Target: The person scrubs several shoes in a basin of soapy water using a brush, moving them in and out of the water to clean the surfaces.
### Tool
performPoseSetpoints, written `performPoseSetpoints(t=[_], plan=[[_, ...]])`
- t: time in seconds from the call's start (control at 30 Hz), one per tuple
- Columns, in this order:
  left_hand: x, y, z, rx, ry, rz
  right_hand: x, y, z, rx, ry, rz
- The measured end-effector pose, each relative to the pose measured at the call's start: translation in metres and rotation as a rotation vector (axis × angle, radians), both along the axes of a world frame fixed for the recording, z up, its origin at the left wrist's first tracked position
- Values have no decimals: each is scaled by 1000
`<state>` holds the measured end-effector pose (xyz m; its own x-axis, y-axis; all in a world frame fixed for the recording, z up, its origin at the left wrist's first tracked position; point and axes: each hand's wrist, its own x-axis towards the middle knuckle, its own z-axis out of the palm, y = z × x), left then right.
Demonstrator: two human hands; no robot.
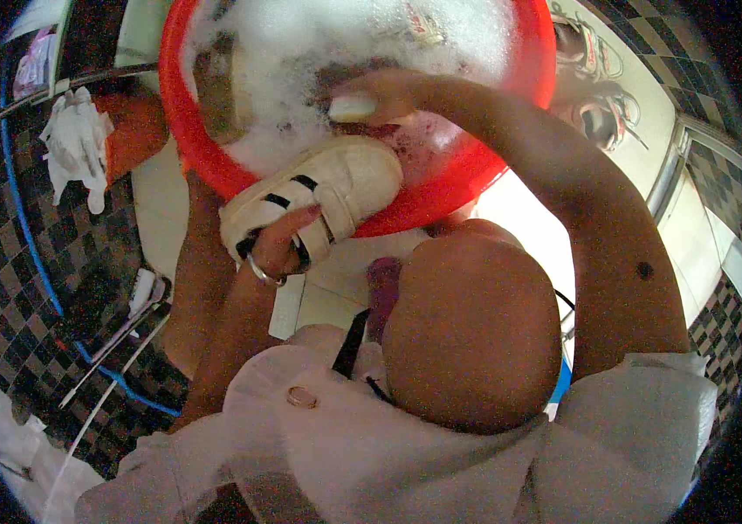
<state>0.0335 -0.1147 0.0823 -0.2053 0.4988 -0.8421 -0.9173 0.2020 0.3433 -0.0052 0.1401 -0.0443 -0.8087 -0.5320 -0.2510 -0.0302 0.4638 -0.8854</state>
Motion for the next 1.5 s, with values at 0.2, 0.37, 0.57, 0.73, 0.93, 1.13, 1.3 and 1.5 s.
performPoseSetpoints(t=[0.2,0.37,0.57,0.73,0.93,1.13,1.3,1.5], plan=[[18,-56,-55,312,893,-538,33,33,44,190,-36,37],[19,-29,-44,324,973,-621,63,42,45,-344,-131,-173],[14,-15,-47,268,1088,-732,31,-46,104,-69,163,38],[15,-20,-52,310,835,-402,40,-33,93,-60,338,-28],[23,-10,-64,223,620,-250,84,-5,85,-237,220,-176],[19,5,-41,157,262,9,49,-42,108,-5,285,-24],[19,-10,-58,269,1254,-480,85,26,65,-33,356,-80],[14,-6,-49,138,860,-428,33,-56,82,-69,289,-64]])
